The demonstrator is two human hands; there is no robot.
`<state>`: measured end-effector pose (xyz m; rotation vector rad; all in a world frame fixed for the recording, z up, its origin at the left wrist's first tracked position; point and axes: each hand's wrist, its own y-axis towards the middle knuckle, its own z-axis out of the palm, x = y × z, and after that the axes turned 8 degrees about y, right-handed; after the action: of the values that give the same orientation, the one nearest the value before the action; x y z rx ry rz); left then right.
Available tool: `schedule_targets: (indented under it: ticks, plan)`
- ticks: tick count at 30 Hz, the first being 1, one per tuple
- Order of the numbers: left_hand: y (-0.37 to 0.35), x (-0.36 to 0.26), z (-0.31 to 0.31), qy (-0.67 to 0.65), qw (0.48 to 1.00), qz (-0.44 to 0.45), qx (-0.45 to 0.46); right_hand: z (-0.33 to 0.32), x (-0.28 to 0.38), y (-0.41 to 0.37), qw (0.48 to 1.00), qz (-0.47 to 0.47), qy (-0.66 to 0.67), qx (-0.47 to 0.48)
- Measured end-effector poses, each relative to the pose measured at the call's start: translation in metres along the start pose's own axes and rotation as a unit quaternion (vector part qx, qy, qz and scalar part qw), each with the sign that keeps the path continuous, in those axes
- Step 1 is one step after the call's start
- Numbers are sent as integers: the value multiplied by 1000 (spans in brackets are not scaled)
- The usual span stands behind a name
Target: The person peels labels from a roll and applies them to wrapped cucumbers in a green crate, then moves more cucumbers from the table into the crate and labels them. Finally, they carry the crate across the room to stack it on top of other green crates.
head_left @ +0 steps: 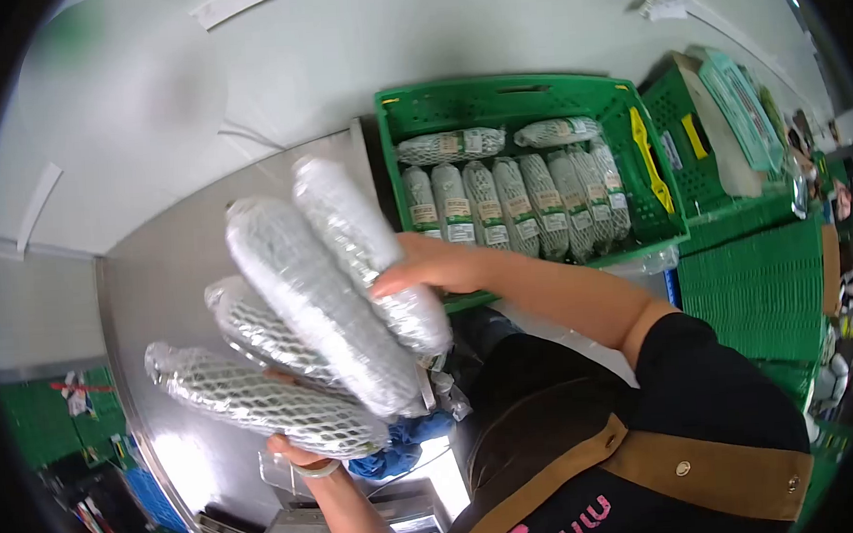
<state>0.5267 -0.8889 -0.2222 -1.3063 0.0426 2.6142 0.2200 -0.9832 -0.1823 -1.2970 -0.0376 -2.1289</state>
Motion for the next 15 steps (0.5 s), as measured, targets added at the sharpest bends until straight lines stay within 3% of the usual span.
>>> schedule_targets:
  ticks: [1,2,3,7,9,11,15]
  plan:
    - [7,2,16,-21,998,-24,54,-9,4,-23,999,10,23,-27]
    - [11,10,32,-53,997,-56,11,-18,5,-46,997,-3,48,-62]
    - [20,21,41,-70,993,-88,40,-28,8,-68,993,-16,71,-95]
    - [58,73,95,-35,975,-189,109,-76,9,-140,976,-43,85,-198]
    - [78,100,122,-116,958,-216,146,-108,3,-161,963,-29,109,-247]
    - [98,126,136,-33,963,-234,130,-145,-3,-172,960,-16,124,-252]
    - [141,157,166,-78,958,-259,94,-205,-17,-170,945,23,207,-251]
